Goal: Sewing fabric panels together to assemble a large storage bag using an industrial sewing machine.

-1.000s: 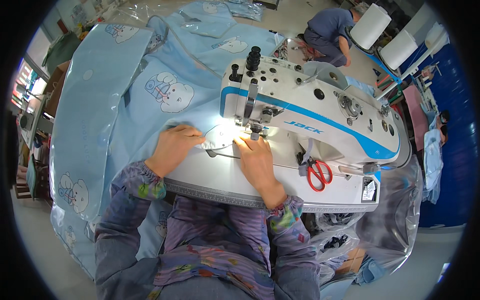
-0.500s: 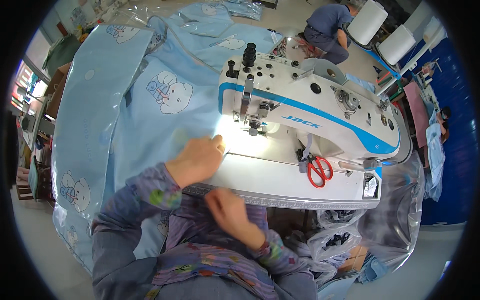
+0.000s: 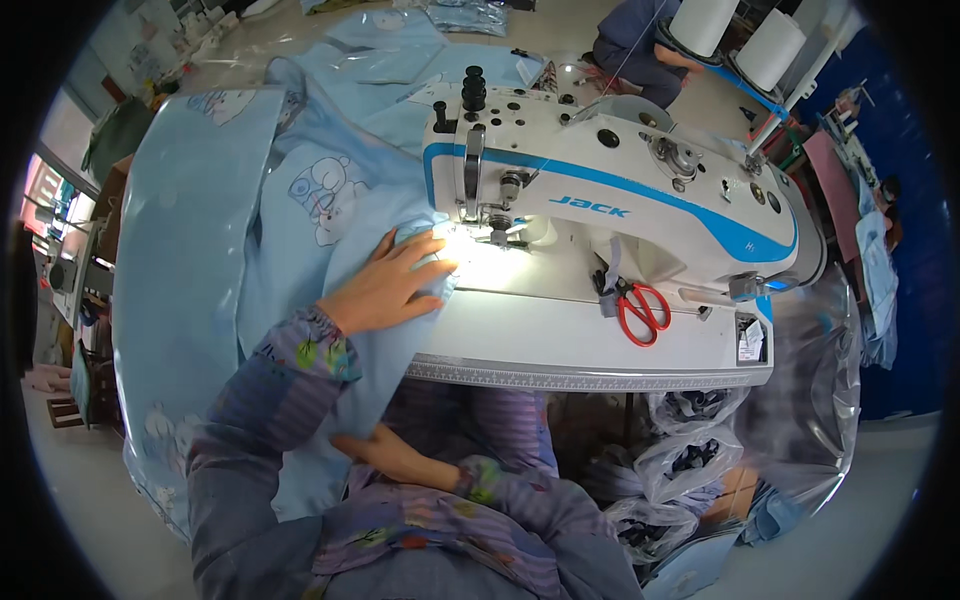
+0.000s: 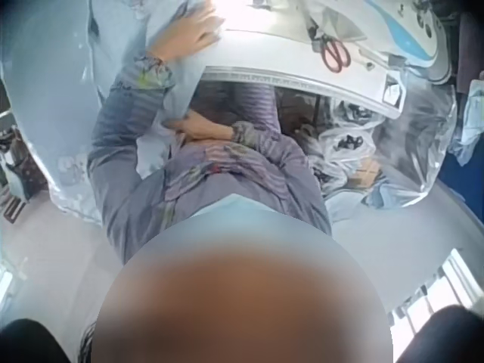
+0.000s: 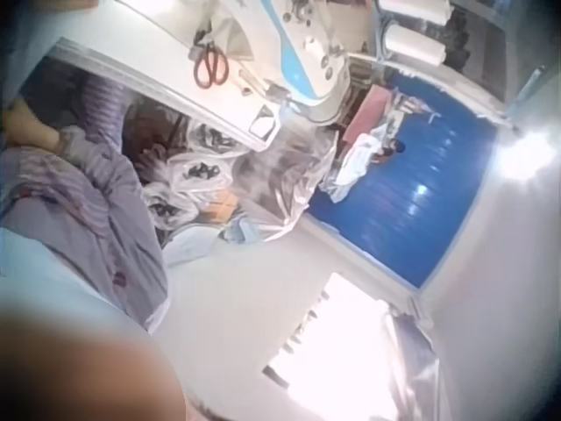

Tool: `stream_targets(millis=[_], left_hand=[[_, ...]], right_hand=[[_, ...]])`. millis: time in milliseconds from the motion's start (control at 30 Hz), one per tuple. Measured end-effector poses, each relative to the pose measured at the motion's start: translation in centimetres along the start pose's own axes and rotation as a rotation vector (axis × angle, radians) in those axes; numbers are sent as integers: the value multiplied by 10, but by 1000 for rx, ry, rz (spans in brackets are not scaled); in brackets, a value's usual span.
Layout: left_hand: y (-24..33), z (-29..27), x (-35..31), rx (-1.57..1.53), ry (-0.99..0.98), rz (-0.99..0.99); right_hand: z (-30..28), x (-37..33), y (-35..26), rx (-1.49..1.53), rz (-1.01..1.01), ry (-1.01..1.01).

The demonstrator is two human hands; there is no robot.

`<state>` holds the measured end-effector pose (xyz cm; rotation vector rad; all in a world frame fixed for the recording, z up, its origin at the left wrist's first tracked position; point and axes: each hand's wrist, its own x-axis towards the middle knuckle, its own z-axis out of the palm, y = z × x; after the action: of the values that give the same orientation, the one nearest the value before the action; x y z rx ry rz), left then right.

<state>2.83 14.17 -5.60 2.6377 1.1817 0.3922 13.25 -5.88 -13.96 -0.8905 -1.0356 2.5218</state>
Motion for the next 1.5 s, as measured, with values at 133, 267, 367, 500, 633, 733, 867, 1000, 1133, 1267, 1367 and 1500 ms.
stream_targets(millis=[133,267,367,500,633,733,867,1000,1133,1267,1367,1500], left_hand=[[16,17,-9,-6,31,-89],[26,24,-5,26,104,-175],[34,28,5,24,159,-223],[33,30,20,64,189,-253],[-4,20,9,-157,262,-320],[-46,13,-36,425,545,-484],[-133,-1,-105,371,484,-697],[-190,-5,-153,322,491,-568],[-172,-22,-167,-5,569,-741],[-108,-52,-164,-39,426,-811],[-53,-55,-159,-264,549,-771],[-6,-58,-145,-355,685,-807]], right_hand=[[-9,-49,-1,37,-284,67],[-31,-86,-23,-17,-96,24],[-47,-106,-33,-2,-69,76],[-65,-117,-38,74,-117,170],[-69,-106,-29,78,-155,244],[-60,-85,-4,-79,-191,265],[-54,-62,29,-418,-246,198],[-66,-66,37,-736,-167,140],[-117,-125,62,-763,-486,609],[-197,-276,171,-301,-485,1575],[-216,-408,279,-22,-21,2415],[-201,-511,363,-326,506,2734]])
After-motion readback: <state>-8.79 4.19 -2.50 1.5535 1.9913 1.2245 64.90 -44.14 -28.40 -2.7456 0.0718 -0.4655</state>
